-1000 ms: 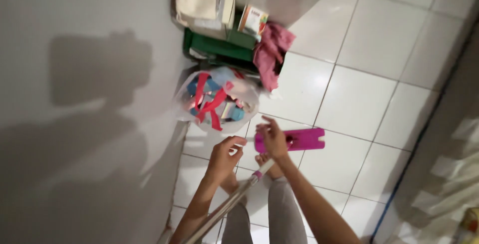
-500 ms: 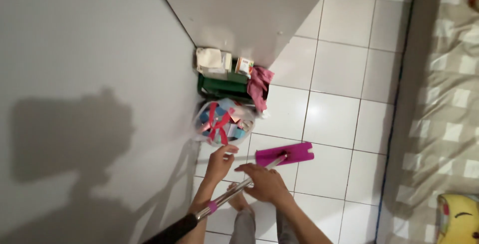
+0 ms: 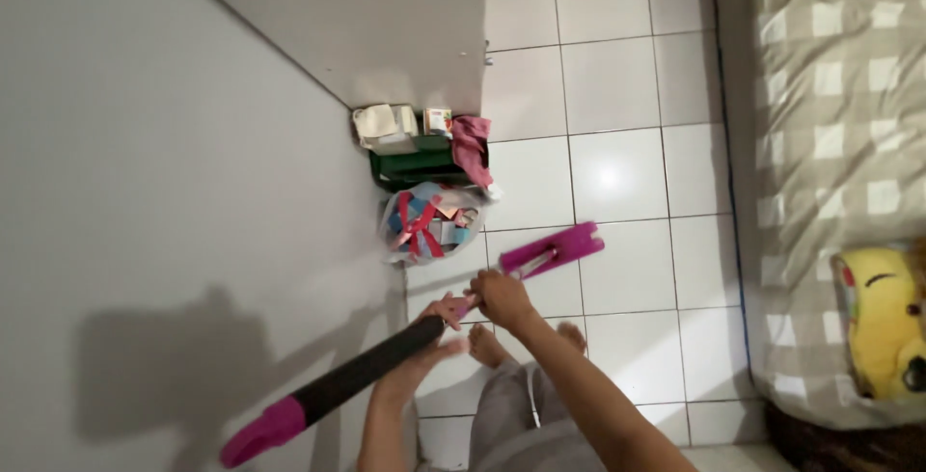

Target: Mopping the tiled floor of a house using a mop and bucket.

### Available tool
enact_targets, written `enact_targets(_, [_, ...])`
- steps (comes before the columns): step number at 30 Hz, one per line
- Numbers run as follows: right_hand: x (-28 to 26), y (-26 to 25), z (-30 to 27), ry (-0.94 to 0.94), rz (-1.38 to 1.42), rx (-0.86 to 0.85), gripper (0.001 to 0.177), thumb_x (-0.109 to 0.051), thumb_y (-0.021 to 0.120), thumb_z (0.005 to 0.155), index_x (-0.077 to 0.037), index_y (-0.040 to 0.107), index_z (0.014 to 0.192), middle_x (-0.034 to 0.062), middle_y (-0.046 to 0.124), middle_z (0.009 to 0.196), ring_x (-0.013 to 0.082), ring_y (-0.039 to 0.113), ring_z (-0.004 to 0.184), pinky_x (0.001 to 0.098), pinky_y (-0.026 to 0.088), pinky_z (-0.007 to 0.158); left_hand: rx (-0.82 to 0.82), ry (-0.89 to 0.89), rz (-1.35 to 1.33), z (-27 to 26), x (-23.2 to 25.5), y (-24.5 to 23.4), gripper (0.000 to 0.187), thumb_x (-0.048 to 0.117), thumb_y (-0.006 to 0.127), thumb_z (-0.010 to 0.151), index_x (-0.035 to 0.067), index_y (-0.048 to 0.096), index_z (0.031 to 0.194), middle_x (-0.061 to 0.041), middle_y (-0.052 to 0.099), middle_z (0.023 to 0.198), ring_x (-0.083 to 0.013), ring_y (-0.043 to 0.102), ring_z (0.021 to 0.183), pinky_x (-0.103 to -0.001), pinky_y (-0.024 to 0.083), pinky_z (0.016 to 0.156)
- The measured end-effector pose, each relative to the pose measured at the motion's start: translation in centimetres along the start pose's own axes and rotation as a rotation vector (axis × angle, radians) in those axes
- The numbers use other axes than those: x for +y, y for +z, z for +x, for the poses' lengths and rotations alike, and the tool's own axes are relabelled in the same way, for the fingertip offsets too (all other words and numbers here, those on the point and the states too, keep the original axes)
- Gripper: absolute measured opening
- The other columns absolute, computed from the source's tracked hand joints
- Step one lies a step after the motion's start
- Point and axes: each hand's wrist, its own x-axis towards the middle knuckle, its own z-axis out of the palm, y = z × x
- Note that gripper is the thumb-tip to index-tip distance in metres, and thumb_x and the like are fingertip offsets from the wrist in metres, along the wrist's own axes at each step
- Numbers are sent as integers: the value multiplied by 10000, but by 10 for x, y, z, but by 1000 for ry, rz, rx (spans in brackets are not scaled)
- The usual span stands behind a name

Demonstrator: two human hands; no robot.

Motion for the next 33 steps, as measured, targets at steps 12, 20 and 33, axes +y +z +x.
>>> enact_targets(12, [98,-91,6,147,154,507,257,-296,752,886,-60,651,874,140,665,1023,364,657,951,473,539,745,670,294,-116,117,8,119,107,140,670,905,45,635,942,-107,719,1023,-237,671,1216,-360,495,1031])
enact_targets(20, [93,-100,-31,444,439,487,314,-311,735,882,-14,651,822,184,679,923,415,657,893,481,530,788,705,346,-12,124,60,171,144,68,591,905,-3,624,784,0,599,713,-63,459,612,-222,382,604])
enact_targets(33, [175,-125,-76,148,133,164,107,-193,697,778,-113,744,832,97,692,974,320,658,993,469,536,855,567,416,174,96,-16,240,166,-66,618,897,20,553,771,-65,645,833,-162,625,843,-337,481,964])
